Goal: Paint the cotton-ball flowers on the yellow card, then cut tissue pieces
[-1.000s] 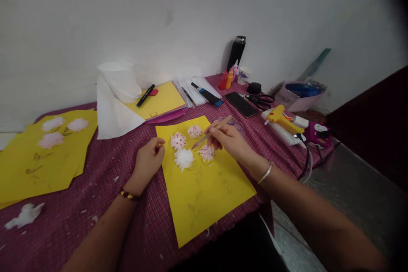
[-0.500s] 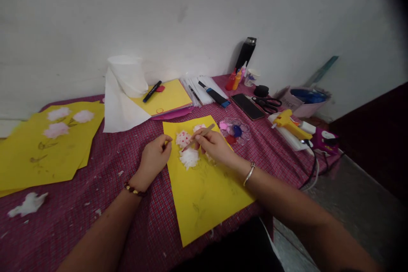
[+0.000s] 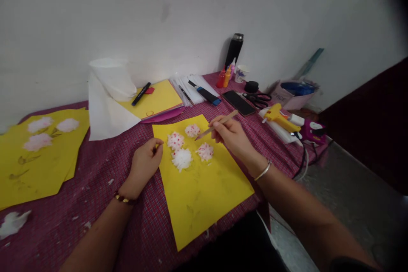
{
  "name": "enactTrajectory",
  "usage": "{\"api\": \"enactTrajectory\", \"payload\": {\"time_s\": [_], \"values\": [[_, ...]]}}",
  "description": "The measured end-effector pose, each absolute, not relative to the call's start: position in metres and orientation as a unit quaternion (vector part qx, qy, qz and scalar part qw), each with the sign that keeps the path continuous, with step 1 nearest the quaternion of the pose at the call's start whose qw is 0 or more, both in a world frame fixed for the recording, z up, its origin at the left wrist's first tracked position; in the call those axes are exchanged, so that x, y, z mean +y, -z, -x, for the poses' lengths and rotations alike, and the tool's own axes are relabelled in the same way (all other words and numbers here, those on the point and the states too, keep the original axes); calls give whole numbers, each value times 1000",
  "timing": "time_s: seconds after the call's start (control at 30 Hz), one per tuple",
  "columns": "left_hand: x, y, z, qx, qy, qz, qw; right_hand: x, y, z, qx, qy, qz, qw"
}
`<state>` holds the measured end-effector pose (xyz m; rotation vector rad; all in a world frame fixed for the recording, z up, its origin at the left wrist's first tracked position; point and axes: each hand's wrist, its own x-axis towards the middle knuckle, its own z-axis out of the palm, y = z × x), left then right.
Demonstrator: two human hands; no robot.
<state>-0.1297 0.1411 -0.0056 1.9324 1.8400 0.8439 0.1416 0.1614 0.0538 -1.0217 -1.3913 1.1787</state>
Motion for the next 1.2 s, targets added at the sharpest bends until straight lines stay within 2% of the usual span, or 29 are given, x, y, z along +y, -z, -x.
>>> {"api": "enactTrajectory", "payload": {"time_s": [0.17, 0.37, 0.53, 0.83, 1.0, 1.2], "values": [[143, 8, 133, 659, -289, -672, 177, 161, -53, -197, -521, -417, 483, 567], [145, 11, 135, 656, -296, -671, 179, 168, -30, -234, -513, -388, 549, 534], [143, 7, 133, 664, -291, -665, 179, 173, -18, -231, -526, -399, 549, 514], [142, 3, 130, 648, -305, -672, 187, 168, -42, -200, -522, -442, 494, 537], [141, 4, 130, 655, -294, -674, 173, 164, -49, -147, -602, -482, 429, 470], [141, 6, 131, 649, -299, -678, 175, 164, -39, -110, -680, -458, 404, 405]]}}
